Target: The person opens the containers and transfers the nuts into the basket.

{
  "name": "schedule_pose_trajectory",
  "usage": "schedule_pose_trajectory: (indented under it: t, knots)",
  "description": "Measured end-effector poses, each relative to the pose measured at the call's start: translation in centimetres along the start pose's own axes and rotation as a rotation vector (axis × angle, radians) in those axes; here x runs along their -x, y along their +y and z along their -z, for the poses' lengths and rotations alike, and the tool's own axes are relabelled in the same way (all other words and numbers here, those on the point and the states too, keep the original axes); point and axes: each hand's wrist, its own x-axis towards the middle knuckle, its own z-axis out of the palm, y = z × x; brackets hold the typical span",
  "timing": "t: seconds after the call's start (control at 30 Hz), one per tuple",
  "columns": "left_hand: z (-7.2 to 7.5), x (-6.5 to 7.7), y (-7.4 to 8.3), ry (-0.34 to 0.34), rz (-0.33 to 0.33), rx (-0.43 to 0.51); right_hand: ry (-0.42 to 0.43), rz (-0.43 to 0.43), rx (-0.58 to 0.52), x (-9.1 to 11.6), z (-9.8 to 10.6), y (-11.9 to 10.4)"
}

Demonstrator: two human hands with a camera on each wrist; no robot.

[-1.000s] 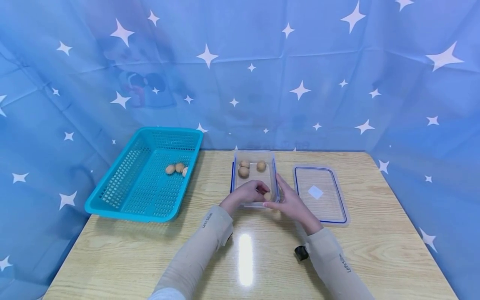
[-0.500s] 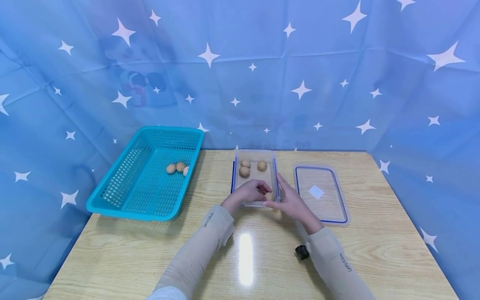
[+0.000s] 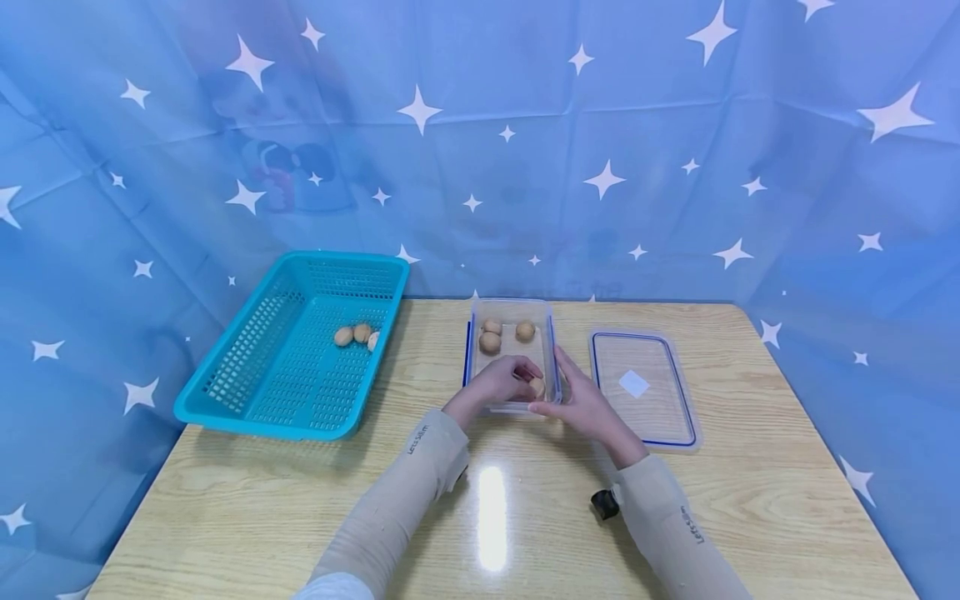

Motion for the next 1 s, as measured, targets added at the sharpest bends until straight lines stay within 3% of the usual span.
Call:
schedule_pose_trajectory:
  t: [0.23, 0.43, 0.63, 0.8, 1.0]
  knots:
    - [-0.2, 0.0, -0.1, 0.043, 0.003, 0.079, 0.003, -0.008, -0.003, 0.2, 0.0, 0.0]
    - [0.1, -0.1, -0.1, 0.114, -0.058, 0.139, 0.006, -0.016, -0.020, 0.2, 0.1, -0.2]
    - [1.0, 0.4, 0.3, 0.198, -0.140, 0.335, -0.003, -0.035, -0.007, 0.4, 0.0, -0.2]
    - [3.3, 2.2, 1.9, 0.264, -0.212, 0.411, -0.002, -0.048, -0.017, 0.5, 0.2, -0.1]
    - [8.1, 6.1, 4.3, 0.342, -0.291, 0.461, -0.018, -0.027, -0.008, 0.0, 0.0, -0.3]
